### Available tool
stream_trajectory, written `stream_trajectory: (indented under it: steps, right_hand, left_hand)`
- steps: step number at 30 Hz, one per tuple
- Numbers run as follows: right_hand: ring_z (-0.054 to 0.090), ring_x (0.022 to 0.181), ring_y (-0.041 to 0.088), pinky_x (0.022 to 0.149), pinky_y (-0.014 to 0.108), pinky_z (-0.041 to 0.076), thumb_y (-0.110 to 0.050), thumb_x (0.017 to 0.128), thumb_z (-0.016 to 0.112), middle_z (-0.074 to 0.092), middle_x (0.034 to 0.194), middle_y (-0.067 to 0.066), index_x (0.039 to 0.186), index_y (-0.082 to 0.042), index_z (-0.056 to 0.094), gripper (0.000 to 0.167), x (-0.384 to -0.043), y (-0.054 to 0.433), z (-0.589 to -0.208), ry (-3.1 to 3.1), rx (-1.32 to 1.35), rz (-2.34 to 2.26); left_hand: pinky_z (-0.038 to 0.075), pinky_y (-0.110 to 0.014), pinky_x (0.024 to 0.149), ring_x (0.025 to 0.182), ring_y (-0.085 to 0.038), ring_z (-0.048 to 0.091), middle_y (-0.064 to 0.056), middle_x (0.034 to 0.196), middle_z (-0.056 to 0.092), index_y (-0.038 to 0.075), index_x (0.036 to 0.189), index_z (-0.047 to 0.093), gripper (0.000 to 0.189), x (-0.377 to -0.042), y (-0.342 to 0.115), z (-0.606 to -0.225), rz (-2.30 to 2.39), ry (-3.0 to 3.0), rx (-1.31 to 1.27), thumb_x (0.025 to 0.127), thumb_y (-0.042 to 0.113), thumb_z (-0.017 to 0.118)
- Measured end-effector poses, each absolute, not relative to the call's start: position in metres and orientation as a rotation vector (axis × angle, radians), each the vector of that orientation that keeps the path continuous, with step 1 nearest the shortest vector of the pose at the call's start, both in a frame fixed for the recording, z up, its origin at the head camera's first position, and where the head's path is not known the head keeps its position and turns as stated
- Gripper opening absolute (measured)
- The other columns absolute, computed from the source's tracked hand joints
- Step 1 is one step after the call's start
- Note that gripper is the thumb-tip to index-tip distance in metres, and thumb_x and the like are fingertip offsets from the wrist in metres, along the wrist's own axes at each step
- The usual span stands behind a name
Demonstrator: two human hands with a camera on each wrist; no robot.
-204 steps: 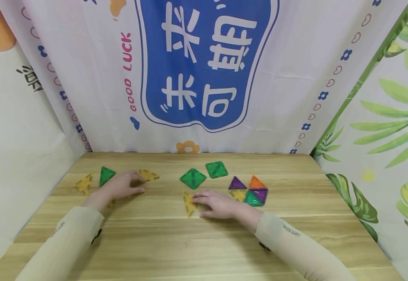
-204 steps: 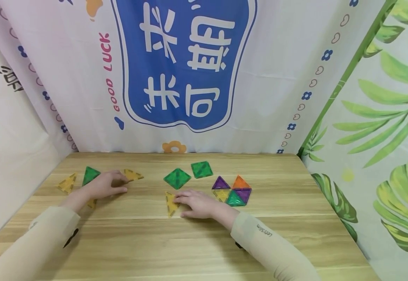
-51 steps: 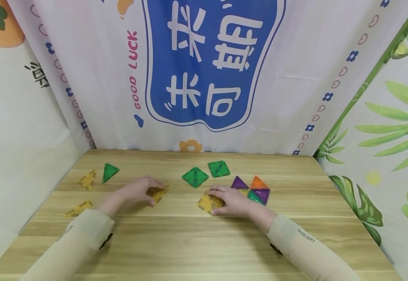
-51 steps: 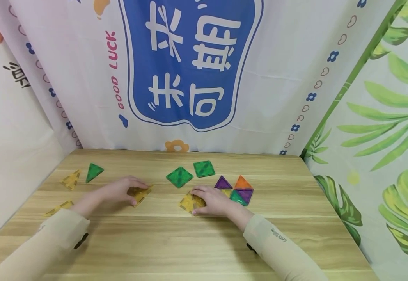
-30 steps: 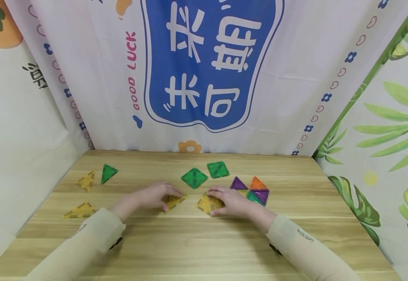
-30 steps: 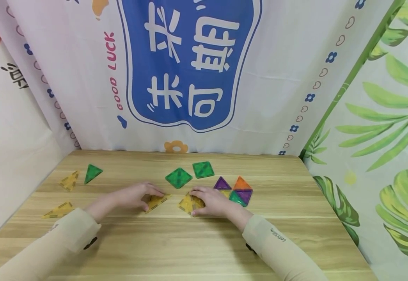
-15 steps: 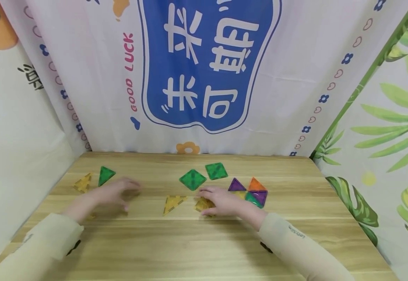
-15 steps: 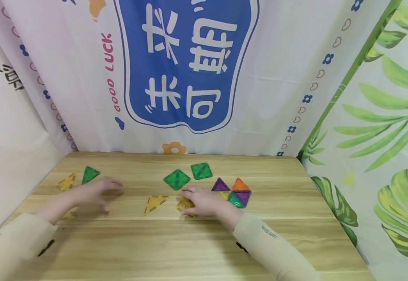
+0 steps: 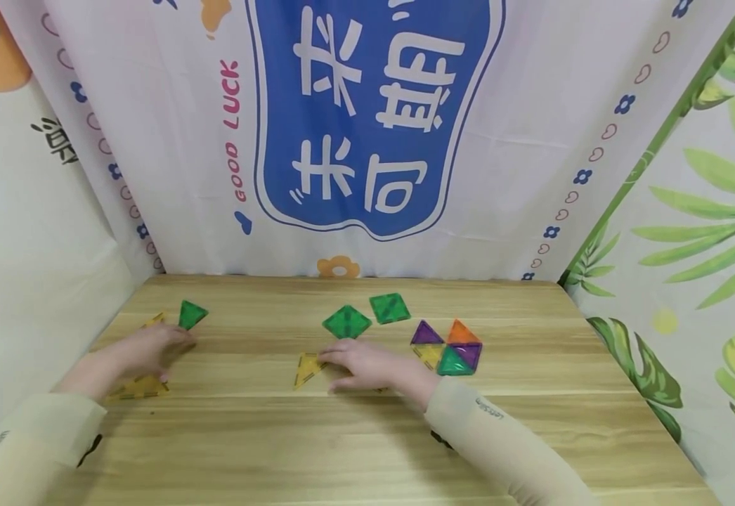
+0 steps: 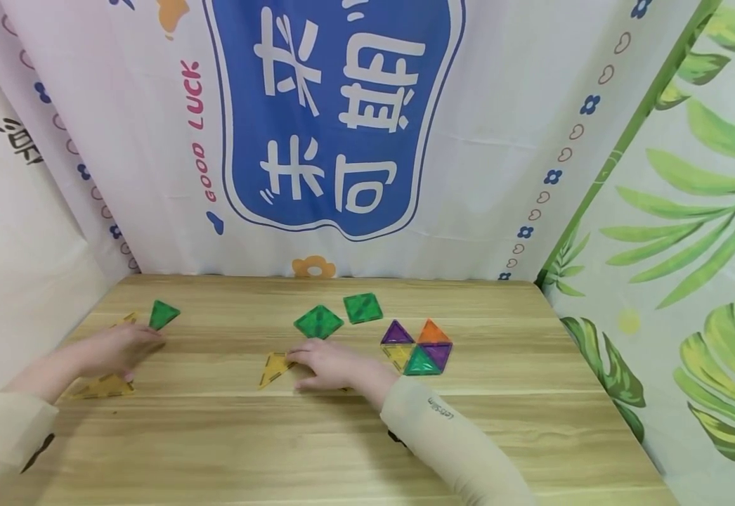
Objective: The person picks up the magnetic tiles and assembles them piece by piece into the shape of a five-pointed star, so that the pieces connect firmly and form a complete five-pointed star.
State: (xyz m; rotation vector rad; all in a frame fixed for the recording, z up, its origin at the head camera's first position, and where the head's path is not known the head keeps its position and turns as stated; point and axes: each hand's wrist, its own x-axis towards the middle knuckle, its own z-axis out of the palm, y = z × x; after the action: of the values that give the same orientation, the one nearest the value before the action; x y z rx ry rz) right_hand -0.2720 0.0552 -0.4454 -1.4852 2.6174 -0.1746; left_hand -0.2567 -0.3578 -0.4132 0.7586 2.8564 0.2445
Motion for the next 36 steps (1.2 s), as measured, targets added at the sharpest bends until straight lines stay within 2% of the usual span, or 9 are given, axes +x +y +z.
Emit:
stream_trajectory:
  steps: [15,24,28,30,32,36]
  right_hand:
    - [0.041,0.128,0.02,0.108,0.036,0.035,-0.04,0.094,0.056,0.045,0.14,0.004,0.137,-0.018,0.05,0.049,-0.264,0.062,-0.452,2.685,-1.422,-0.186]
    - [0.051,0.108,0.013,0.096,0.027,0.043,-0.037,0.092,0.06,0.06,0.118,-0.002,0.124,-0.019,0.063,0.037,-0.258,0.068,-0.447,2.72,-1.449,-0.217]
    - [0.049,0.092,0.009,0.081,0.022,0.042,-0.031,0.091,0.062,0.062,0.102,-0.005,0.118,-0.017,0.067,0.031,-0.26,0.065,-0.443,2.717,-1.462,-0.264]
    - [0.047,0.088,0.009,0.076,0.021,0.04,-0.028,0.09,0.064,0.061,0.1,-0.005,0.117,-0.016,0.067,0.029,-0.263,0.063,-0.442,2.718,-1.461,-0.312]
    - [0.047,0.092,0.01,0.079,0.021,0.041,-0.026,0.089,0.067,0.06,0.106,-0.004,0.118,-0.017,0.066,0.031,-0.267,0.061,-0.442,2.728,-1.471,-0.331]
    - [0.048,0.117,0.018,0.098,0.03,0.042,-0.025,0.089,0.067,0.056,0.128,0.0,0.127,-0.017,0.06,0.04,-0.274,0.06,-0.442,2.713,-1.485,-0.297]
  left_hand:
    - [0.039,-0.061,0.093,0.113,-0.049,0.049,-0.025,0.12,0.058,0.001,0.116,0.064,0.059,-0.269,-0.335,-0.43,0.287,2.956,0.81,0.066,0.025,0.083]
    - [0.044,-0.054,0.091,0.104,-0.037,0.056,-0.015,0.11,0.063,0.002,0.111,0.066,0.051,-0.282,-0.309,-0.442,0.408,2.955,0.872,0.071,0.029,0.08]
    - [0.047,-0.051,0.089,0.1,-0.033,0.059,-0.011,0.105,0.065,0.002,0.108,0.067,0.047,-0.286,-0.296,-0.442,0.379,2.973,0.939,0.072,0.029,0.08]
    - [0.048,-0.05,0.088,0.099,-0.032,0.06,-0.009,0.103,0.066,0.002,0.108,0.068,0.046,-0.287,-0.291,-0.439,0.365,2.97,0.959,0.072,0.03,0.079]
    - [0.048,-0.049,0.087,0.098,-0.031,0.061,-0.008,0.102,0.066,0.002,0.108,0.068,0.046,-0.287,-0.289,-0.437,0.374,2.946,0.951,0.073,0.03,0.079]
    - [0.049,-0.047,0.087,0.096,-0.028,0.061,-0.006,0.1,0.066,0.002,0.107,0.068,0.041,-0.286,-0.293,-0.433,0.449,2.85,0.901,0.074,0.025,0.079]
